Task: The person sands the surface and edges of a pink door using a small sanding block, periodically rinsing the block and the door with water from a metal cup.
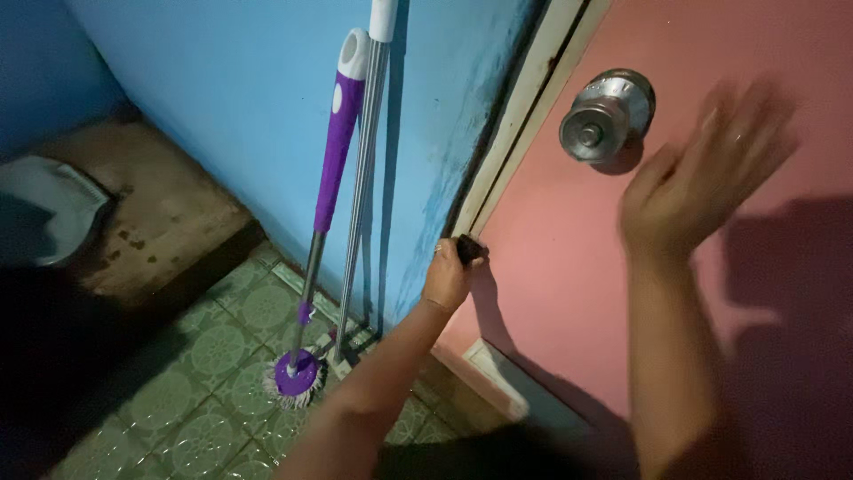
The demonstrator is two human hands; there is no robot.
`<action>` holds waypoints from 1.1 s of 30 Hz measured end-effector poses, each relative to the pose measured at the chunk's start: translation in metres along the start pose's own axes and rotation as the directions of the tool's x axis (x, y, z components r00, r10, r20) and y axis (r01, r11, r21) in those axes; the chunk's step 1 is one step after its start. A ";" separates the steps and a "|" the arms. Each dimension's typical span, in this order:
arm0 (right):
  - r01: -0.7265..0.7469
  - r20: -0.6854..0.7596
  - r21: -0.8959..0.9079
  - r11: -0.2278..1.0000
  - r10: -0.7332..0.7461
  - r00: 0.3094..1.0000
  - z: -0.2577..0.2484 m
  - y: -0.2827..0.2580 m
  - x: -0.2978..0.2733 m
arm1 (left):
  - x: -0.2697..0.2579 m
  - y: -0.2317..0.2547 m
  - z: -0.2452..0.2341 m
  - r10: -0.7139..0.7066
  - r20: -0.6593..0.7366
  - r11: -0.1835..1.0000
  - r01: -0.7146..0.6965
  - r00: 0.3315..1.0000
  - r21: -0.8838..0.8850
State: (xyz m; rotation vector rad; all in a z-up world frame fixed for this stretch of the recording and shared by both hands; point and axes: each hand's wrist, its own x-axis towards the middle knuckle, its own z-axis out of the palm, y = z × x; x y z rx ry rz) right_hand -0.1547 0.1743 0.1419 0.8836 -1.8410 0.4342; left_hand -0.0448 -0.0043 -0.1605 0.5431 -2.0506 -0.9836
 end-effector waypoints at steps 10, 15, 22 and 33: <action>0.186 0.406 0.253 0.949 -0.279 0.870 0.026 -0.083 -0.140 | 0.045 0.083 -0.020 -0.040 -0.266 0.994 0.011 0.963 -0.112; 0.250 0.438 0.241 0.938 -0.335 0.834 0.034 -0.098 -0.161 | 0.033 0.056 -0.002 -0.409 -0.163 0.892 0.356 0.898 -0.279; 0.458 0.240 -0.016 0.889 -0.442 0.865 0.056 -0.088 -0.171 | 0.023 0.056 0.008 -0.365 -0.033 0.771 0.282 0.930 -0.572; 0.400 -0.027 -0.288 0.870 -0.425 0.905 0.010 -0.017 -0.126 | 0.010 0.071 0.030 0.454 -0.133 0.890 -0.441 0.881 0.116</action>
